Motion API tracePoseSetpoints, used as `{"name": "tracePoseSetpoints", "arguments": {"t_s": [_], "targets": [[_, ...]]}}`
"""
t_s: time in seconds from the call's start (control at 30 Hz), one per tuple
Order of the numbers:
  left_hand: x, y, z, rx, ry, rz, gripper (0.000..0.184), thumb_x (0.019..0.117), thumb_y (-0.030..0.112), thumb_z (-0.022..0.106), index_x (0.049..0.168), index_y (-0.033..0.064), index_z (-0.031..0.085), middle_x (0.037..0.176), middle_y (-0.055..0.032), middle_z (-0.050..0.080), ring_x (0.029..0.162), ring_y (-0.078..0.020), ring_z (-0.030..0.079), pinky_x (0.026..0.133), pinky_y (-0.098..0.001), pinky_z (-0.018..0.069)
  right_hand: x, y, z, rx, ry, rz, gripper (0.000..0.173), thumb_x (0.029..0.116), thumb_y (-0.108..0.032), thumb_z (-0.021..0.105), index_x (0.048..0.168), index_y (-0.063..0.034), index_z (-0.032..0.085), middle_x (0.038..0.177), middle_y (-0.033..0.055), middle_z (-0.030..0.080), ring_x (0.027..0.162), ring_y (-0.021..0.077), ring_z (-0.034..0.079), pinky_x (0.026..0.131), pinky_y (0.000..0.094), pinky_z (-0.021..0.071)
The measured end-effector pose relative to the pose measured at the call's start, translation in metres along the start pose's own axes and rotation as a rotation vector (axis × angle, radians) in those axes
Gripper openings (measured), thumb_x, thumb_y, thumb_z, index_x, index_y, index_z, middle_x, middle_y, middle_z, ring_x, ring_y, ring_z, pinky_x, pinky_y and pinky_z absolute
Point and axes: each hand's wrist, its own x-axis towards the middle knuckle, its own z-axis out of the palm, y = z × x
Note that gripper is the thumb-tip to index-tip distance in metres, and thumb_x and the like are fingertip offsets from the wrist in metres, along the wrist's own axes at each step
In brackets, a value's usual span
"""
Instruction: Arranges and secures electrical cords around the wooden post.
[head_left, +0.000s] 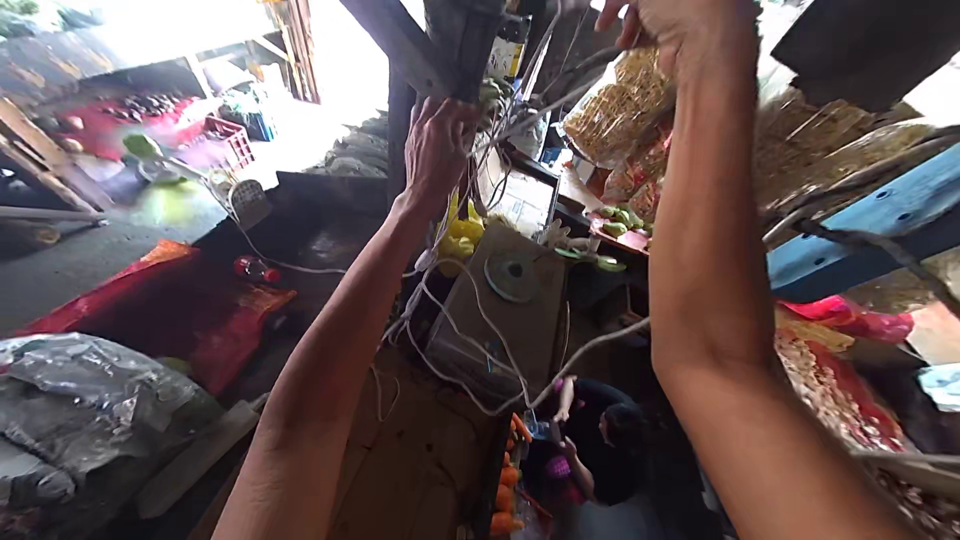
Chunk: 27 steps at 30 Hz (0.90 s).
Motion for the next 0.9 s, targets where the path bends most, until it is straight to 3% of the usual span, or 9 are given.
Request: {"name": "tracePoseSetpoints", "arguments": {"t_s": [0.07,0.1,0.2,0.23,0.33,0.47,0.53,0.7,0.9], "targets": [[0.006,-0.002,-0.008,0.1,0.114,-0.012,0.032,0.1043,0.01,0.046,0.127,0.0056,0.068,0.135,-0.0229,0.06,0.131,-0.0421,0.051,0.108,-0.0533,0.043,0.01,0.006,-0.004,-0.163,-0.066,-0.056,0.031,0.0955,-0.016,0.072,0.122,-0.0022,0.064,0.1,0.0053,0.067,0.072,0.0071,0.058,0.067,0.0256,0.0508],[0.009,-0.004,-0.01,0.127,0.147,0.001,0.032,0.1029,0.009,0.048,0.128,0.0038,0.067,0.136,-0.0254,0.058,0.132,-0.0452,0.049,0.109,-0.0565,0.0407,0.012,0.01,-0.004,-0.188,-0.06,-0.071,0.039,0.0952,-0.019,0.072,0.129,-0.0024,0.062,0.107,0.0083,0.066,0.077,0.0095,0.06,0.07,0.0286,0.052],[0.017,-0.01,-0.018,0.227,0.167,0.051,0.034,0.0997,0.007,0.056,0.132,-0.0023,0.061,0.148,-0.0287,0.049,0.144,-0.0475,0.037,0.117,-0.0634,0.026,0.021,0.022,-0.003,-0.173,0.005,-0.179,0.036,0.0952,-0.018,0.072,0.126,-0.0014,0.064,0.108,0.0123,0.07,0.079,0.0121,0.065,0.072,0.0309,0.0534],[0.019,-0.012,-0.019,0.26,0.143,0.057,0.038,0.0996,0.008,0.057,0.136,-0.0022,0.058,0.152,-0.0283,0.044,0.148,-0.0465,0.032,0.12,-0.0645,0.0197,0.027,0.026,-0.001,-0.173,0.027,-0.22,0.034,0.0957,-0.018,0.071,0.124,-0.0017,0.065,0.109,0.012,0.071,0.085,0.013,0.068,0.077,0.0318,0.0546],[0.022,-0.018,-0.018,0.303,0.113,0.087,0.044,0.0994,0.009,0.058,0.142,-0.0002,0.053,0.156,-0.0267,0.04,0.152,-0.0441,0.027,0.122,-0.0653,0.0151,0.05,0.039,0.012,-0.196,0.111,-0.32,0.03,0.098,-0.019,0.068,0.121,-0.0008,0.068,0.114,0.0154,0.072,0.103,0.0228,0.07,0.096,0.0411,0.0535],[-0.009,-0.018,-0.022,0.272,0.159,0.185,0.044,0.0988,0.012,0.063,0.14,-0.0018,0.055,0.153,-0.0267,0.045,0.146,-0.0471,0.035,0.116,-0.0664,0.0259,0.068,0.051,0.034,-0.172,0.19,-0.295,0.027,0.1004,-0.015,0.062,0.123,-0.0019,0.07,0.119,0.0152,0.073,0.113,0.0262,0.069,0.103,0.0442,0.0495],[-0.038,-0.017,-0.029,0.221,0.138,0.161,0.045,0.1022,0.015,0.06,0.142,-0.0042,0.052,0.155,-0.026,0.043,0.146,-0.0451,0.036,0.119,-0.0637,0.0248,0.075,0.055,0.041,-0.081,0.197,-0.255,0.026,0.1,-0.015,0.063,0.12,-0.0007,0.071,0.117,0.0153,0.073,0.111,0.0243,0.069,0.102,0.0415,0.0496],[-0.114,-0.035,-0.035,0.11,0.136,-0.086,0.042,0.1016,0.02,0.057,0.136,-0.0043,0.057,0.148,-0.0283,0.049,0.143,-0.0439,0.042,0.116,-0.0597,0.0342,0.093,0.063,0.057,0.228,0.224,-0.169,0.023,0.0958,-0.01,0.07,0.116,0.0016,0.073,0.114,0.0157,0.073,0.105,0.0185,0.067,0.095,0.0348,0.0501],[-0.198,-0.055,-0.042,0.077,0.188,-0.282,0.038,0.0978,0.009,0.062,0.131,-0.01,0.058,0.137,-0.034,0.054,0.13,-0.0477,0.052,0.107,-0.0597,0.043,0.103,0.063,0.065,0.207,0.198,-0.125,0.023,0.0938,-0.014,0.072,0.114,-0.0033,0.075,0.114,0.0138,0.074,0.109,0.0247,0.067,0.098,0.0455,0.0479]]}}
